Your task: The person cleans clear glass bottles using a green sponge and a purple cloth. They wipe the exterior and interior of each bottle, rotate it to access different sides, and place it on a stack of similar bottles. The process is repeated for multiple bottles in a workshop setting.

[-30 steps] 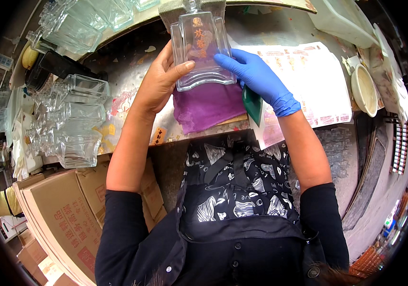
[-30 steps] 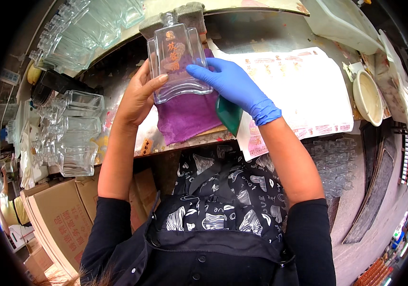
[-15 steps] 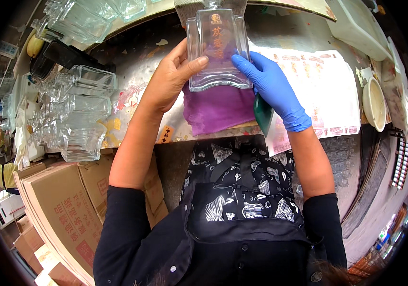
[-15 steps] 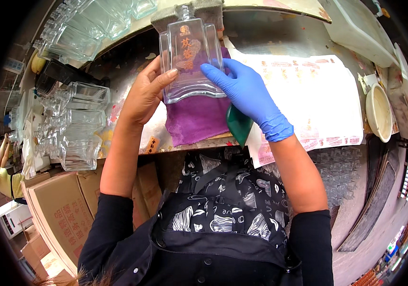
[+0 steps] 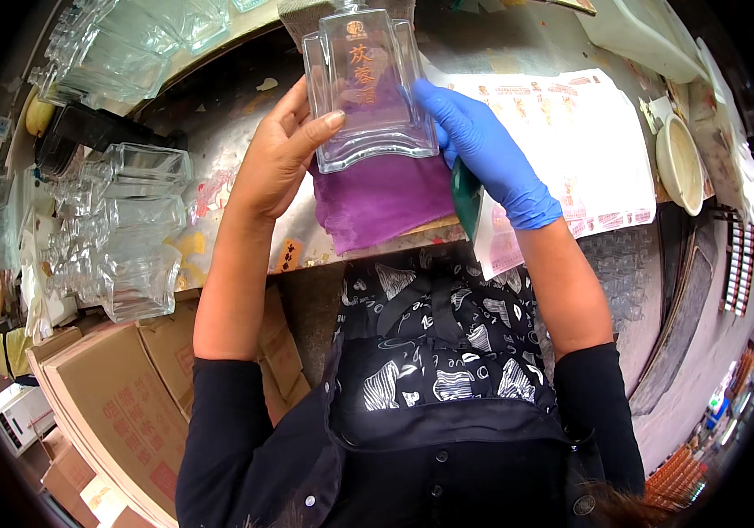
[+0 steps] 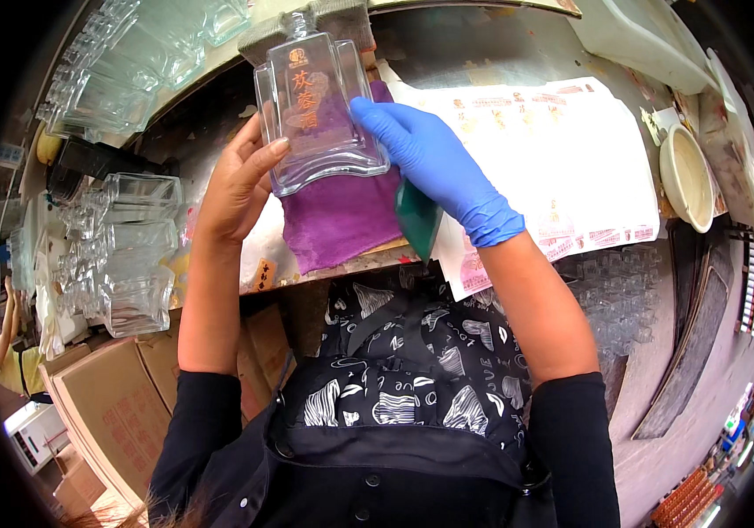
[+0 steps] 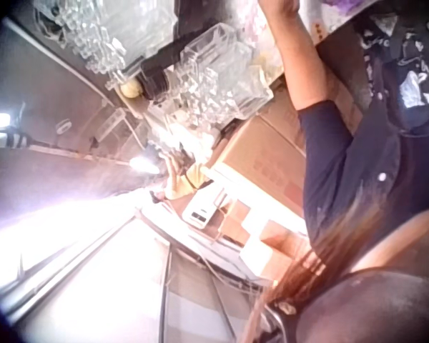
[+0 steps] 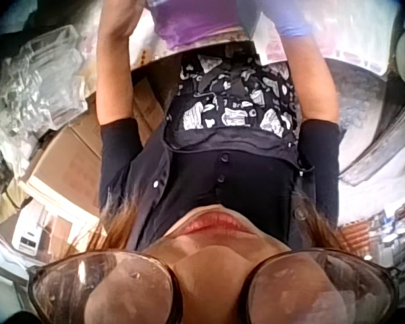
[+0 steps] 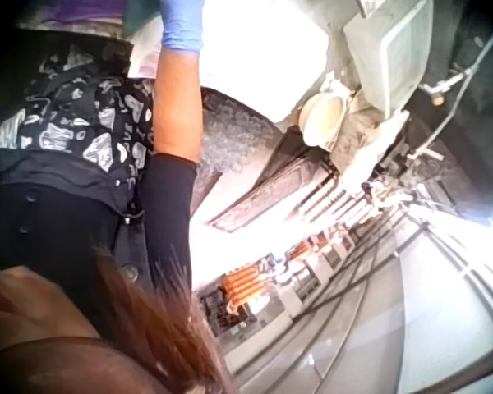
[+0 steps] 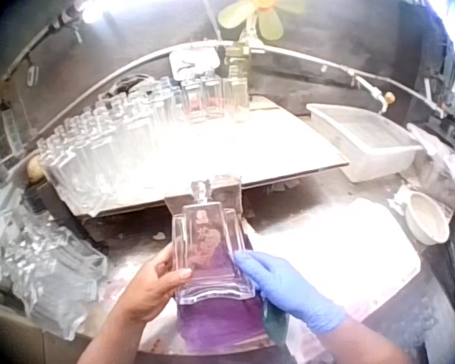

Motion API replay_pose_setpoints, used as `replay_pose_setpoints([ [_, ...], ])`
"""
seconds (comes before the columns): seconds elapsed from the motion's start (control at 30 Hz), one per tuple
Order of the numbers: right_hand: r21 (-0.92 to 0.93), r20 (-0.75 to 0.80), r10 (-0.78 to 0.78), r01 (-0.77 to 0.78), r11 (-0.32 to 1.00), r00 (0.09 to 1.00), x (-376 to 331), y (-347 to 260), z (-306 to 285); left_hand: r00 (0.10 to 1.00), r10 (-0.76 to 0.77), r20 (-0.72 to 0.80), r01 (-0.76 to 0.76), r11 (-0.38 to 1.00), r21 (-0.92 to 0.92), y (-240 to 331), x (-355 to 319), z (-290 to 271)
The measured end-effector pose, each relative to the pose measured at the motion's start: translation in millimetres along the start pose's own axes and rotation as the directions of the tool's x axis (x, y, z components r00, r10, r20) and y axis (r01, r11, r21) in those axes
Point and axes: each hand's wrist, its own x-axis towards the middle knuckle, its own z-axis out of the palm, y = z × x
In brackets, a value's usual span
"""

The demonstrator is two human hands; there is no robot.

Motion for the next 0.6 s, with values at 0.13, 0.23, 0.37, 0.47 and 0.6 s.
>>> replay_pose_setpoints([
  [0.13,-0.161,-0.044,-0.044,0.036,0.986,0.998,7.6,6.8,4.5,1.000,-0.002,0.015,0.003,1.000,-0.013,0.1,1.2,-0.4],
  [0.23,-0.132,-0.060,-0.097,0.088,0.987,0.993,12.4,11.1,4.5,1.000,-0.003,0.013,0.003,1.000,-0.011,-1.8,3.9,-3.4],
  [0.37,-0.064,-0.055,-0.086,0.083,0.995,0.995,8.9,16.0,5.9,1.000,0.000,0.024,0.000,1.000,-0.022,-3.8,1.6,-3.0],
  [0.47,-0.057,-0.043,-0.017,0.015,0.998,0.999,6.8,11.5,5.1,1.000,-0.005,0.018,0.005,1.000,-0.007,-2.9,0.5,-3.7],
  [0.6,-0.050,-0.048,-0.053,0.050,0.997,0.997,10.8,19.5,5.7,1.000,-0.002,0.024,0.002,1.000,-0.001,-3.2,1.8,-4.3],
])
